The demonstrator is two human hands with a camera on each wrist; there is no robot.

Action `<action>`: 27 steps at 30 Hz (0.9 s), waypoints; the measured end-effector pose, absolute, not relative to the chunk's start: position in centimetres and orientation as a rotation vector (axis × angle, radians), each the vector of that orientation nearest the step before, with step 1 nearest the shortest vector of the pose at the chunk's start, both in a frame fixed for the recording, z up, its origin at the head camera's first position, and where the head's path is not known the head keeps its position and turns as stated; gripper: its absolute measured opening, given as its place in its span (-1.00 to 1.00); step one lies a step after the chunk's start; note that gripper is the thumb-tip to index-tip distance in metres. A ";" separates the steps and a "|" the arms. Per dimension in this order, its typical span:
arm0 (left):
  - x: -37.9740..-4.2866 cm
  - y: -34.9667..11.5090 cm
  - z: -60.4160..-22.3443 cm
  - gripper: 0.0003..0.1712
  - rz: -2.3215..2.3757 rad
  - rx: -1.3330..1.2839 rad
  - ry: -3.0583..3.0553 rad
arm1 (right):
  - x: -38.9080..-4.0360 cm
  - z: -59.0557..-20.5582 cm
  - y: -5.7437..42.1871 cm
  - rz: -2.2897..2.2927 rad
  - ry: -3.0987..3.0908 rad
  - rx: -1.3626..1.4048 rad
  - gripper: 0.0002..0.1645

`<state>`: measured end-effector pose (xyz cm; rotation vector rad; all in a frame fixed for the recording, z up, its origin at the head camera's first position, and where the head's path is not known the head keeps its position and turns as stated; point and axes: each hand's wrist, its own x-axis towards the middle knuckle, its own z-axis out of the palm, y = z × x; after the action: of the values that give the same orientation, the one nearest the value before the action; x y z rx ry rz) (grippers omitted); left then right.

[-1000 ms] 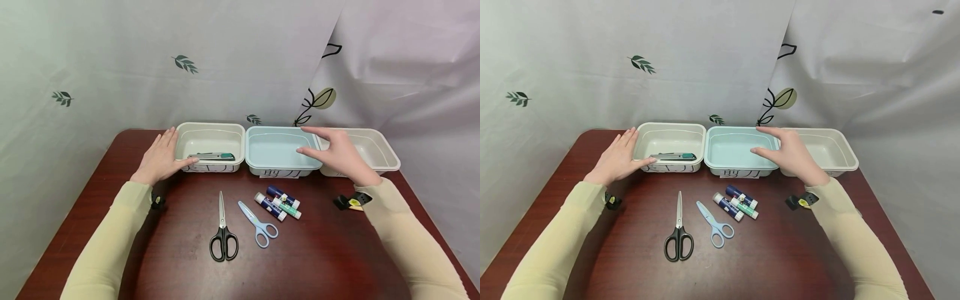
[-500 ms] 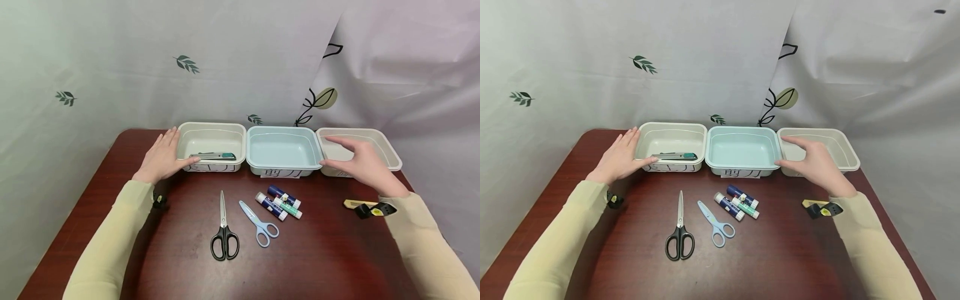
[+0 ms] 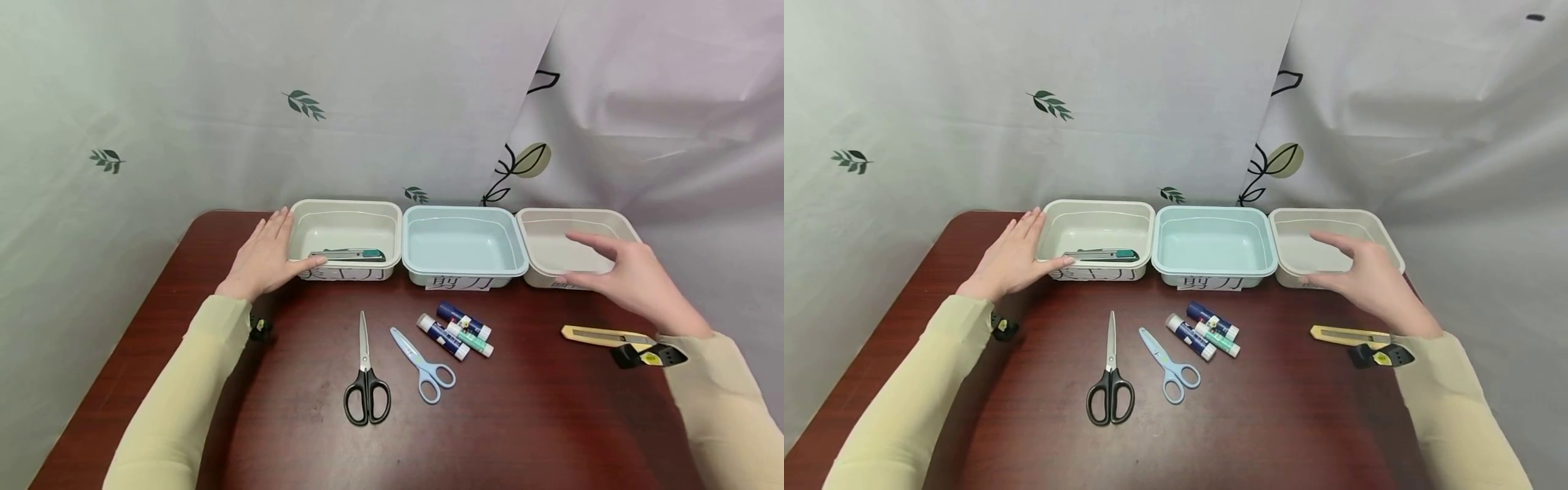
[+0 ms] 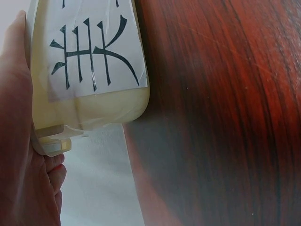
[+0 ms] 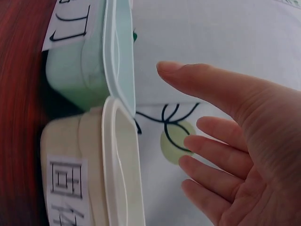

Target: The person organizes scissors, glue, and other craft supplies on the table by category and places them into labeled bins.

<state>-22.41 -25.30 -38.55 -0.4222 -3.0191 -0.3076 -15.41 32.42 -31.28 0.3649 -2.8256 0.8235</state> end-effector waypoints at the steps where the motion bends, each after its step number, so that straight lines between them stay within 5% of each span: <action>1: -22.4 -25.3 -38.5 0.41 -0.309 -0.421 -3.019 | -15.3 -31.2 32.7 0.814 -2.837 0.353 -0.10; 21: -22.4 -25.2 -38.5 0.40 -0.301 -0.421 -3.013 | -12.6 -32.7 37.6 0.650 -2.987 0.199 -0.33; 27: -22.3 -25.1 -38.4 0.40 -0.306 -0.417 -3.017 | -12.1 -34.2 38.8 0.561 -3.071 0.207 -0.25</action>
<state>-22.30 -25.08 -38.38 -0.4172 -3.0170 -0.3063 -12.12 38.83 -34.23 0.2073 -3.0712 0.5614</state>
